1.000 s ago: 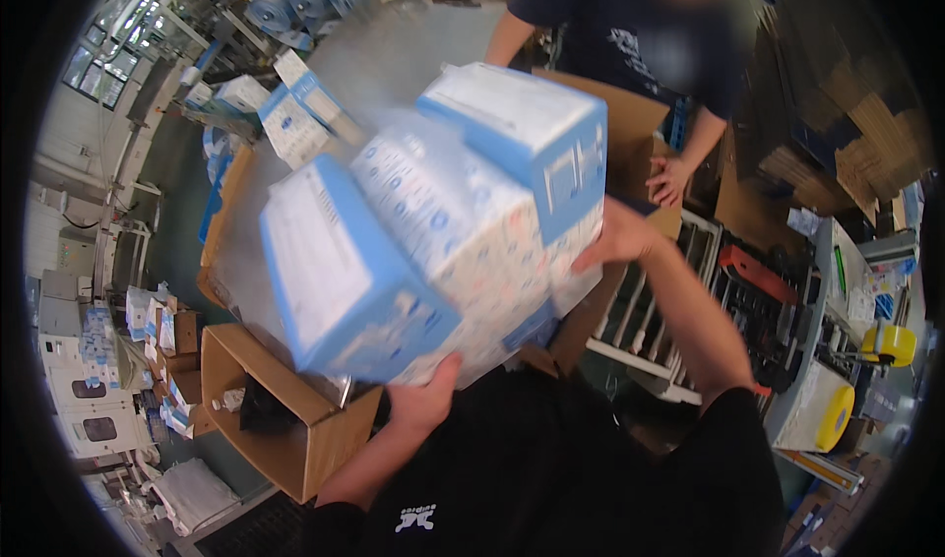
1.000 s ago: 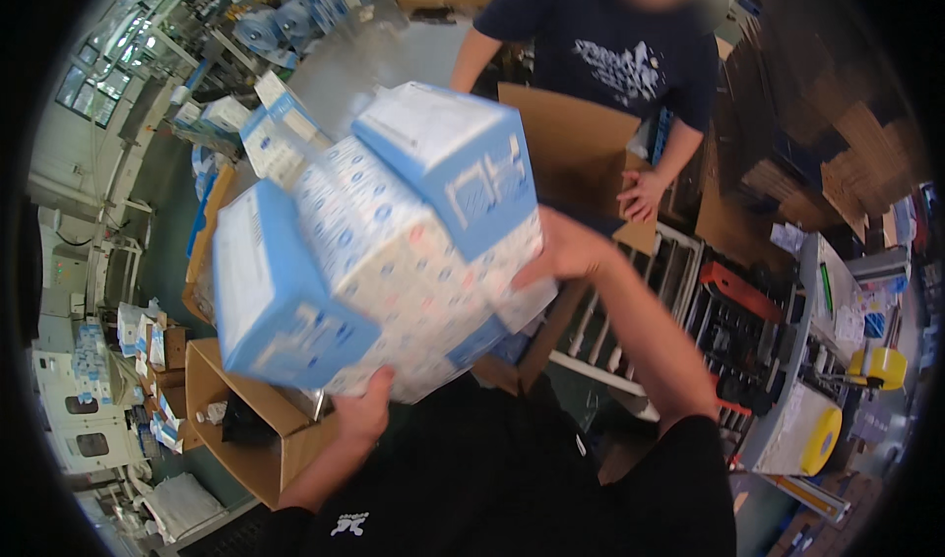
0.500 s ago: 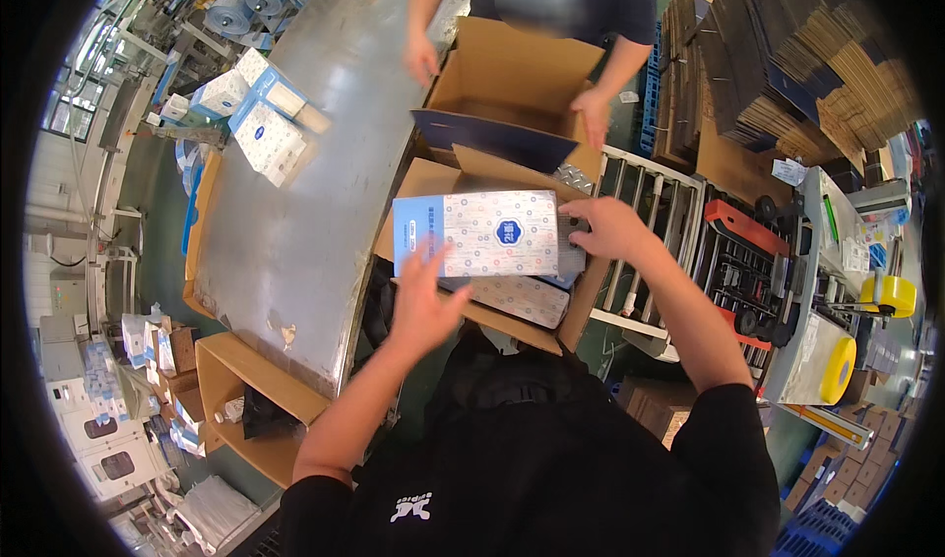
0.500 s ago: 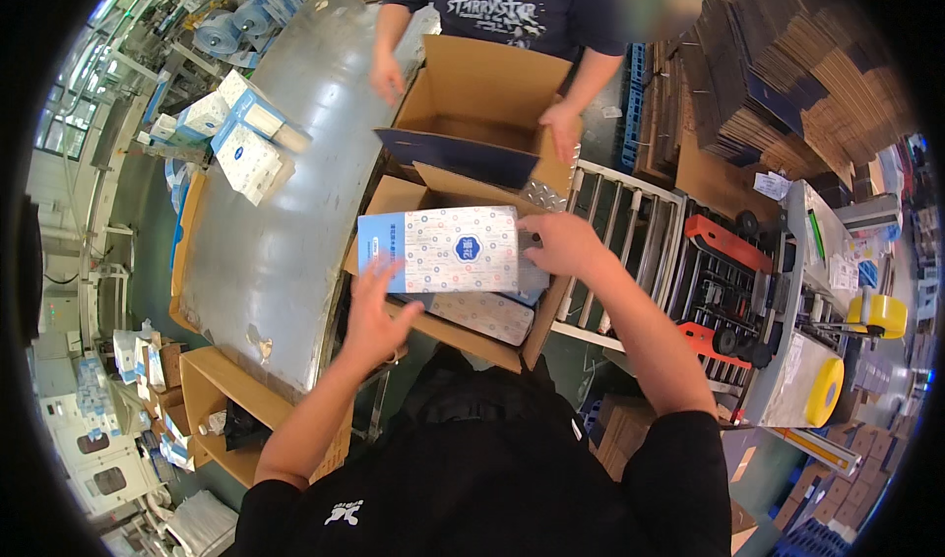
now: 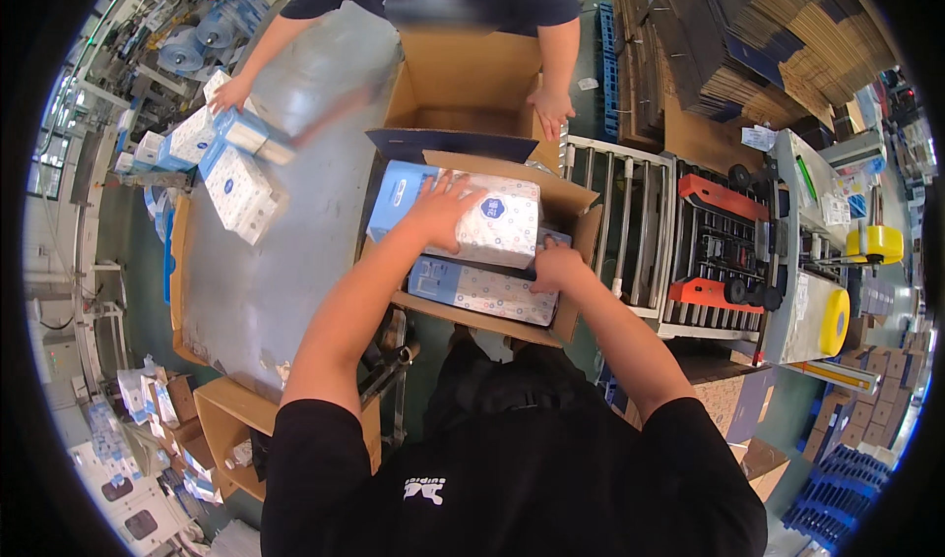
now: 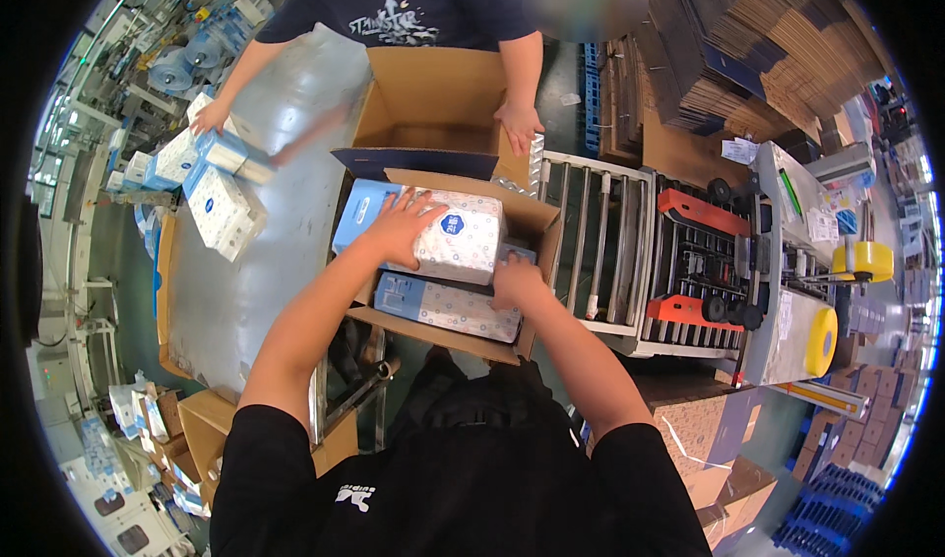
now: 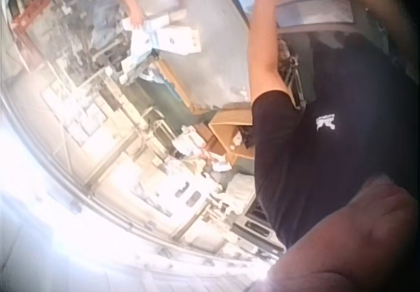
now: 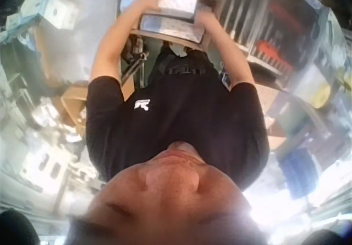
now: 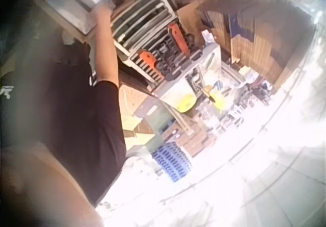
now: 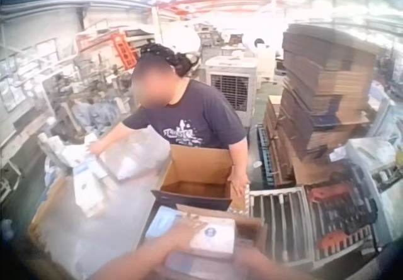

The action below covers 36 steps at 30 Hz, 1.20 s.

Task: The person packs wrapped packages into cardboard boxes by hand, closes the box flaps, pushes the filled boxes onto a roller conveyor, and unfolds flat cardboard sheets into new boxes.

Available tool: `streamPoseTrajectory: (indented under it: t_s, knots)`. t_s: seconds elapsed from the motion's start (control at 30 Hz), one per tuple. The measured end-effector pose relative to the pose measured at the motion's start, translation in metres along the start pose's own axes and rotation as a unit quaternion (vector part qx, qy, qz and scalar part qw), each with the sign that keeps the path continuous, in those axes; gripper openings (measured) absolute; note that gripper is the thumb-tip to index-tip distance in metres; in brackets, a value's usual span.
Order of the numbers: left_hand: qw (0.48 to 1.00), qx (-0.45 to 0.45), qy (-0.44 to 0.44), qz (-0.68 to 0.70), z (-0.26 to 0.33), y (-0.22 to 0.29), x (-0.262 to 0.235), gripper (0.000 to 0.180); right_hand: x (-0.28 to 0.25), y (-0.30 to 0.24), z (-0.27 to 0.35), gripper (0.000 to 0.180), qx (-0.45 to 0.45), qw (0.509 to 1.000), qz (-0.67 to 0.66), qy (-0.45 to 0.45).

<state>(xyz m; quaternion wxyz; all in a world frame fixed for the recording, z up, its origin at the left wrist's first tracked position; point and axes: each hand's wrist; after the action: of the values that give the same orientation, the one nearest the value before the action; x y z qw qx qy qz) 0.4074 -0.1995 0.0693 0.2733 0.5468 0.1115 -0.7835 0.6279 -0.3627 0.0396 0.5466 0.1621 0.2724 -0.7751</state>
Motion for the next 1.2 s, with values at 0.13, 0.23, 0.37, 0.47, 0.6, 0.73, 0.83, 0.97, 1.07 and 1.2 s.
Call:
streamPoseTrajectory:
  t_s: [0.13,0.23,0.37,0.47,0.6,0.73,0.83,0.97,1.07,1.2]
  knots:
    - [0.995,0.041,-0.092,-0.013,-0.029,-0.008,-0.038,0.118,0.013,-0.013,0.006,0.07,-0.005,0.995,0.078,0.069]
    - [0.991,0.053,-0.119,0.032,-0.035,-0.021,-0.041,0.108,0.008,-0.013,0.002,0.073,0.068,0.988,-0.038,0.131]
    - [0.995,0.017,-0.09,0.03,-0.037,-0.037,-0.05,0.075,0.011,-0.015,-0.035,0.077,0.069,0.997,0.013,0.033]
    - [0.994,-0.02,-0.11,-0.019,-0.032,-0.05,-0.033,0.055,0.034,-0.025,-0.037,0.072,0.019,0.996,0.085,0.006]
    - [0.988,-0.01,0.126,0.083,0.017,-0.058,-0.008,0.057,0.033,-0.019,-0.016,0.061,0.064,0.995,-0.056,0.054]
    - [0.975,-0.127,0.112,0.143,0.097,-0.097,0.002,0.094,0.034,-0.004,-0.018,0.063,0.065,0.987,-0.117,0.089]
    - [0.973,-0.112,0.034,0.198,0.13,-0.089,0.015,0.112,0.033,-0.021,-0.018,0.066,0.07,0.984,-0.121,0.11]
    - [0.991,-0.038,0.031,0.121,0.098,-0.057,0.012,0.113,0.006,-0.051,0.059,0.085,-0.019,0.944,-0.06,0.323]
    - [0.993,0.084,0.031,0.076,0.046,-0.033,-0.005,0.106,-0.001,-0.055,0.056,0.099,-0.065,0.923,0.003,0.379]
    - [0.996,0.052,-0.064,0.029,-0.006,-0.014,-0.017,0.102,-0.01,-0.045,0.022,0.117,-0.007,0.955,-0.031,0.294]
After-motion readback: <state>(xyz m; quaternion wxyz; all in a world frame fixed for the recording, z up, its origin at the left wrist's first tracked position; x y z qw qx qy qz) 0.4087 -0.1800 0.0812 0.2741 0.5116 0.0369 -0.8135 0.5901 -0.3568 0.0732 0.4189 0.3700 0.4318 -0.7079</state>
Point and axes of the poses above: each hand's wrist, its own z-axis away from the middle knuckle, its own x-axis out of the palm, y = z × x, and after that the axes turned 6 degrees about -z, right-handed
